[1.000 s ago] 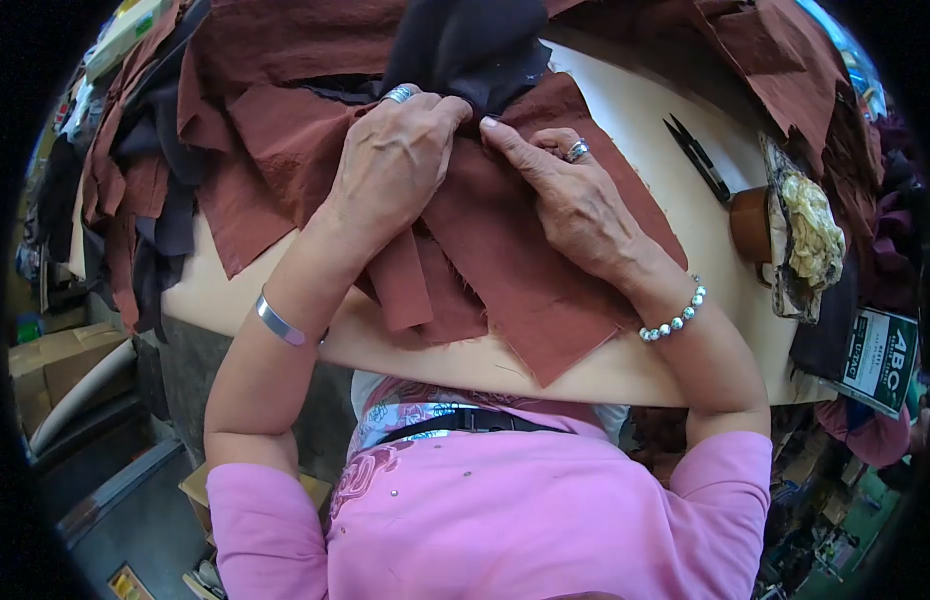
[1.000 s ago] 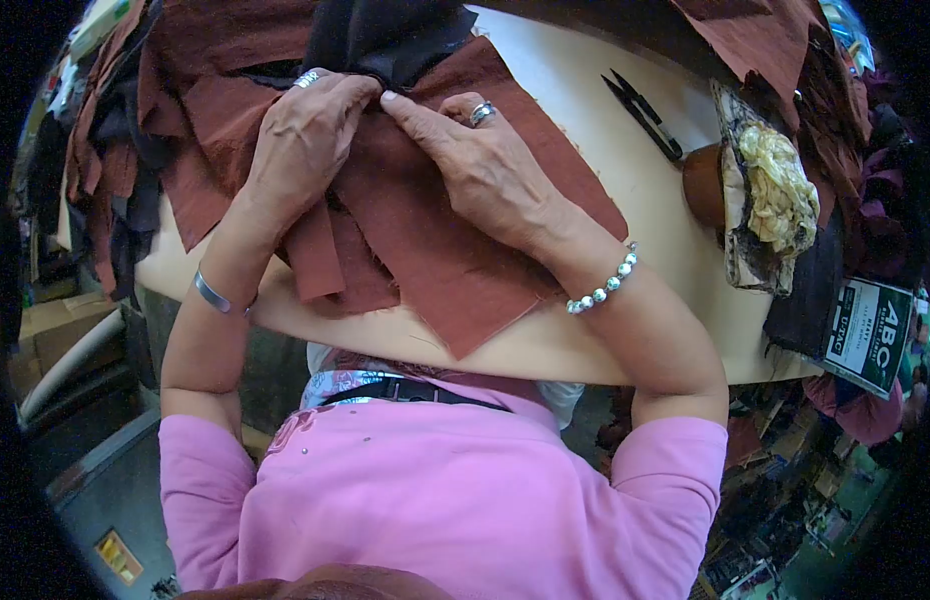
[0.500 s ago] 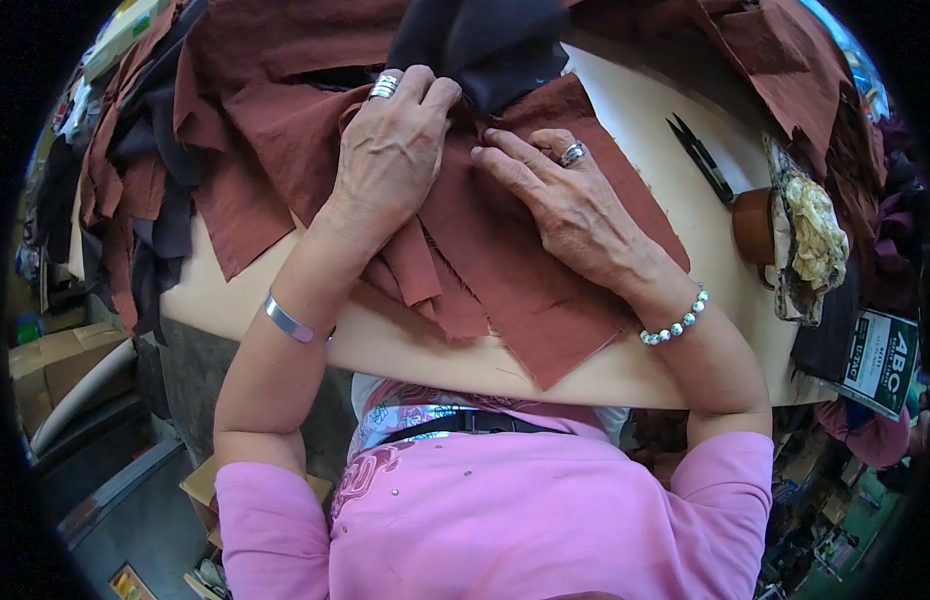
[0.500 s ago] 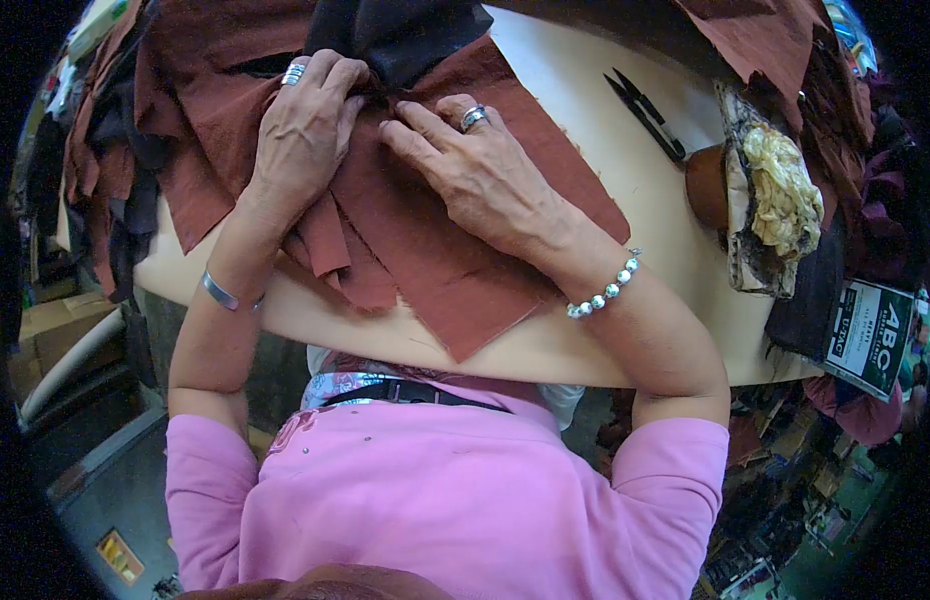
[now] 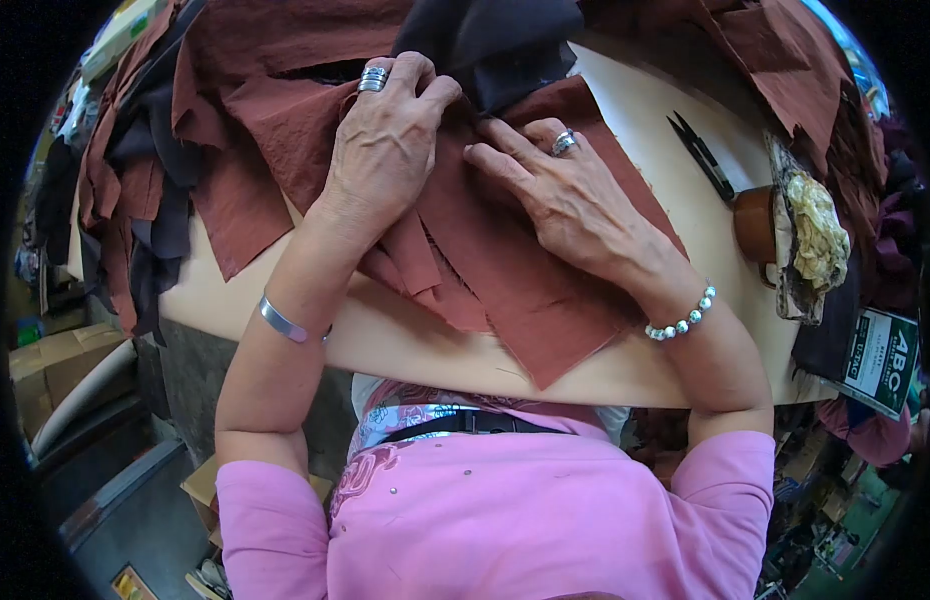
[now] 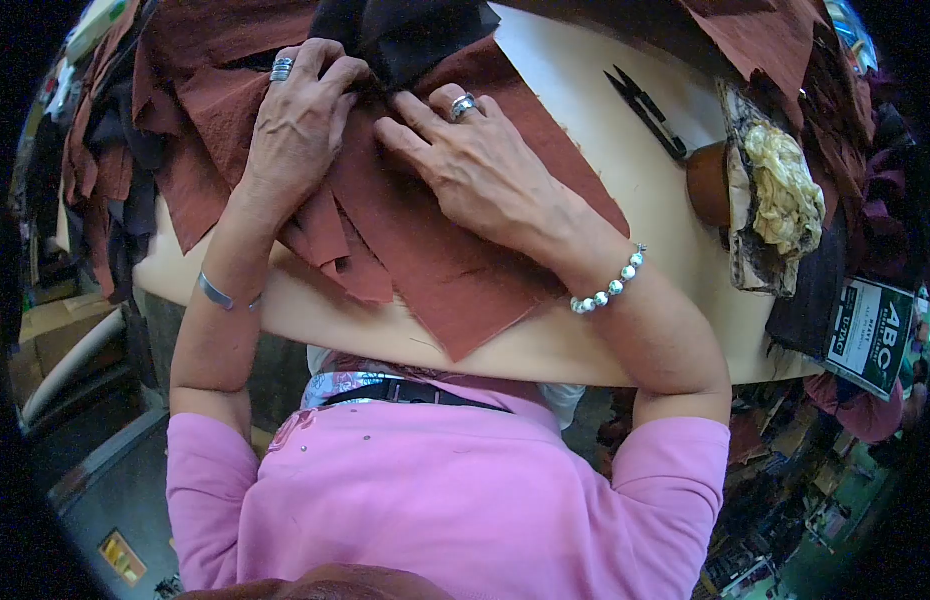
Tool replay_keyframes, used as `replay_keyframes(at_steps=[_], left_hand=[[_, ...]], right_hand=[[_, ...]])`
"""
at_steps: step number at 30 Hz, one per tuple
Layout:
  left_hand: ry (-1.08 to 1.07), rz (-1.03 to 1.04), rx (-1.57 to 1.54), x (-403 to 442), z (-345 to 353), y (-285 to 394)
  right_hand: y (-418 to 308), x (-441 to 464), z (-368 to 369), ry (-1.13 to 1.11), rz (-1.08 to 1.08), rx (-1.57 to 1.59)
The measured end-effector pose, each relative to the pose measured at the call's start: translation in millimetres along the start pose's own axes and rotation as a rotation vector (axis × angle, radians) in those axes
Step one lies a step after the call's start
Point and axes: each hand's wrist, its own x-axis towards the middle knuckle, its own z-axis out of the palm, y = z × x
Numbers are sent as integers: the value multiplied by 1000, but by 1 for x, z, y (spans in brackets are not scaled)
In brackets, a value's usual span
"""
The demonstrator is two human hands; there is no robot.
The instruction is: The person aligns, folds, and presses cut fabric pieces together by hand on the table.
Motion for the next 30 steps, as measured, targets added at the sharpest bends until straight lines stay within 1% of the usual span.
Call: replay_keyframes(at_steps=[2,5,11,18,20,23,27,30], left_hand=[[9,-3,-7,-1,1,0],[40,17,-25,-2,5,-2],[64,15,-62,-3,6,-3],[92,67,-72,-3,8,-4],[71,49,-70,-3,7,-3],[79,47,-76,-5,6,-2],[132,62,-89,-4,7,-2],[81,55,-125,-4,5,-2]], right_hand=[[0,4,0,-19,-9,5],[-1,7,0,33,-9,-52],[-4,5,0,4,-43,-113],[-4,9,-1,-15,-3,-114],[-6,10,-2,-22,9,-101],[-4,6,1,12,-50,-114],[-5,7,-1,10,-38,-95],[-5,13,-2,9,1,-69]])
